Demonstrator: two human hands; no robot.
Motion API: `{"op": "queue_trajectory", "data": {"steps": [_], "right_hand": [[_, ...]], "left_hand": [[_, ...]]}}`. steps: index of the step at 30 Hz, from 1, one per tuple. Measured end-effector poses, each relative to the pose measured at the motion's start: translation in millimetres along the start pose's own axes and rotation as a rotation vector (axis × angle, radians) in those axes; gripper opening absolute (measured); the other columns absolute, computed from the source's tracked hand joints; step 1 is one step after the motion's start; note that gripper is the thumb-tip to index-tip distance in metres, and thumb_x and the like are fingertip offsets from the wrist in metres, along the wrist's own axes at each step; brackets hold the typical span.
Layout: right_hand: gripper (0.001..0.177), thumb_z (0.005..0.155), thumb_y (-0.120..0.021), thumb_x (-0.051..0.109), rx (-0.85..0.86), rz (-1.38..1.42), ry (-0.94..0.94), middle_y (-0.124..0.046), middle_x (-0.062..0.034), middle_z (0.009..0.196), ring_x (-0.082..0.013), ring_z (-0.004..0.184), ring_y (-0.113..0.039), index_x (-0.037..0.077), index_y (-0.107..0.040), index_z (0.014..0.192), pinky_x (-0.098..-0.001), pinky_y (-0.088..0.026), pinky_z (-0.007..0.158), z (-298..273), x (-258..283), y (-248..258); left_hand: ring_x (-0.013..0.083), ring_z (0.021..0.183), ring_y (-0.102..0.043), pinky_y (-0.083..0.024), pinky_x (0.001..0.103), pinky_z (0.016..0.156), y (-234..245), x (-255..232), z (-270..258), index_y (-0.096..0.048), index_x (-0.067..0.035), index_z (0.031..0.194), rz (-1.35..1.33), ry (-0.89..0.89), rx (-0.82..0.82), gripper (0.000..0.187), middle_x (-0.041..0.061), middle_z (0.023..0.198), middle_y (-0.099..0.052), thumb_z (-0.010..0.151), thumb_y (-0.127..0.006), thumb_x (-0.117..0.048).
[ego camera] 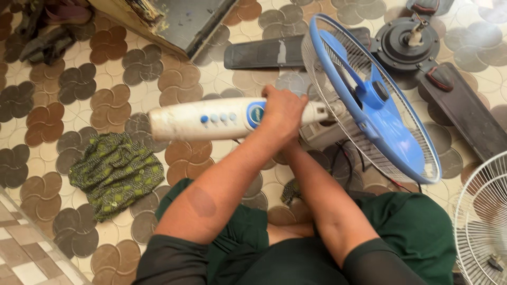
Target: The person disassembles a standing electric fan by removing the front grille, fan blades, and motor housing. They then reassemble the fan by reattaching the motor housing, blades, and grille.
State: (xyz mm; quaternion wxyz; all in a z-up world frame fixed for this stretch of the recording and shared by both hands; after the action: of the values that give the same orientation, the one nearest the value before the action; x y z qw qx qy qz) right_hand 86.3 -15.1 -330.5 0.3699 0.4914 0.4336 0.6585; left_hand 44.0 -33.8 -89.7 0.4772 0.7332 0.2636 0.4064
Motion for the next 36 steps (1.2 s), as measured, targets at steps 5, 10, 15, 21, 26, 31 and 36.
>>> {"op": "queue_trajectory", "data": {"steps": [5, 10, 15, 21, 26, 31, 36], "right_hand": [[0.042, 0.085, -0.055, 0.002, -0.003, 0.027, 0.085, -0.065, -0.0209, 0.115, -0.0404, 0.11, -0.062, 0.005, -0.062, 0.126, -0.0494, -0.052, 0.088, -10.4, 16.8, -27.6], [0.046, 0.08, -0.056, -0.003, -0.005, 0.027, 0.105, -0.064, -0.0213, 0.115, -0.0419, 0.11, -0.061, 0.005, -0.064, 0.124, -0.0491, -0.052, 0.088, -30.4, 13.3, -29.1], [0.05, 0.074, -0.056, -0.007, -0.064, 0.108, 0.157, -0.063, -0.0217, 0.116, -0.0434, 0.111, -0.06, 0.004, -0.065, 0.122, -0.0487, -0.052, 0.088, -55.0, 11.1, 29.5], [0.046, 0.067, -0.057, -0.013, -0.447, 0.418, 0.392, -0.06, -0.0197, 0.108, -0.0418, 0.103, -0.06, 0.002, -0.063, 0.11, -0.0463, -0.051, 0.089, -169.4, 9.2, 140.0], [0.027, 0.093, -0.051, -0.004, -0.02, 1.556, -0.599, -0.059, -0.0096, 0.091, -0.0206, 0.076, -0.045, 0.004, -0.069, 0.111, -0.0326, -0.036, 0.065, -217.0, -23.8, 165.4], [0.016, 0.092, -0.076, 0.01, -0.665, 0.558, -0.032, -0.065, -0.0069, 0.09, -0.0139, 0.075, -0.061, 0.006, -0.067, 0.104, -0.0289, -0.049, 0.065, -244.1, 14.0, 259.4], [0.026, 0.091, -0.076, 0.006, -0.901, 0.082, 0.017, -0.06, -0.0123, 0.109, -0.0307, 0.1, -0.055, 0.008, -0.064, 0.115, -0.0422, -0.042, 0.089, -233.4, 34.5, 330.0]], "left_hand": [[0.0267, 0.099, -0.07, -0.046, 0.058, 0.08, 2.1, -9.5, -10.4, -0.056, -0.017, 0.135, 0.007, -0.01, -0.021, 0.058, 0.008, 0.107, -0.072, 0.082, -0.074, -0.033], [0.0272, 0.098, -0.069, -0.046, 0.058, 0.079, -3.5, -4.7, -12.2, -0.056, -0.02, 0.134, -0.019, -0.023, -0.063, 0.056, 0.008, 0.105, -0.071, 0.082, -0.074, -0.034], [0.027, 0.097, -0.069, -0.046, 0.058, 0.08, -11.1, 7.8, -12.3, -0.055, -0.023, 0.137, -0.104, -0.023, -0.134, 0.064, 0.007, 0.103, -0.071, 0.079, -0.077, -0.031], [0.0316, 0.088, -0.068, -0.043, 0.05, 0.081, -26.7, 14.6, -32.7, -0.048, -0.028, 0.145, -0.242, -0.057, -0.267, 0.084, 0.012, 0.101, -0.067, 0.069, -0.083, -0.036], [0.0311, 0.087, -0.065, -0.043, 0.048, 0.079, -33.4, 17.6, -51.4, -0.049, -0.03, 0.147, -0.259, -0.099, -0.44, 0.089, 0.012, 0.102, -0.063, 0.066, -0.084, -0.026], [0.0319, 0.09, -0.064, -0.043, 0.048, 0.081, -39.6, 13.8, -59.0, -0.045, -0.032, 0.15, -0.333, -0.135, -0.447, 0.096, 0.011, 0.102, -0.062, 0.062, -0.086, -0.026], [0.031, 0.092, -0.062, -0.043, 0.047, 0.081, -49.9, 7.9, -67.0, -0.045, -0.033, 0.151, -0.381, -0.128, -0.483, 0.1, 0.011, 0.103, -0.061, 0.061, -0.085, -0.021]]}}
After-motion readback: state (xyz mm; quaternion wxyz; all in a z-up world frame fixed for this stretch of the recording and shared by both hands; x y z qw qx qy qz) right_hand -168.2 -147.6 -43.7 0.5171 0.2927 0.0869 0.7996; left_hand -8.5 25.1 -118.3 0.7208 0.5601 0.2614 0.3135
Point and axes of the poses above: each hand's wrist, its own z-axis towards the middle knuckle, its own y-axis out of the back of the hand, x = y × z, the point moved 4 cm from there along z, towards the middle knuckle
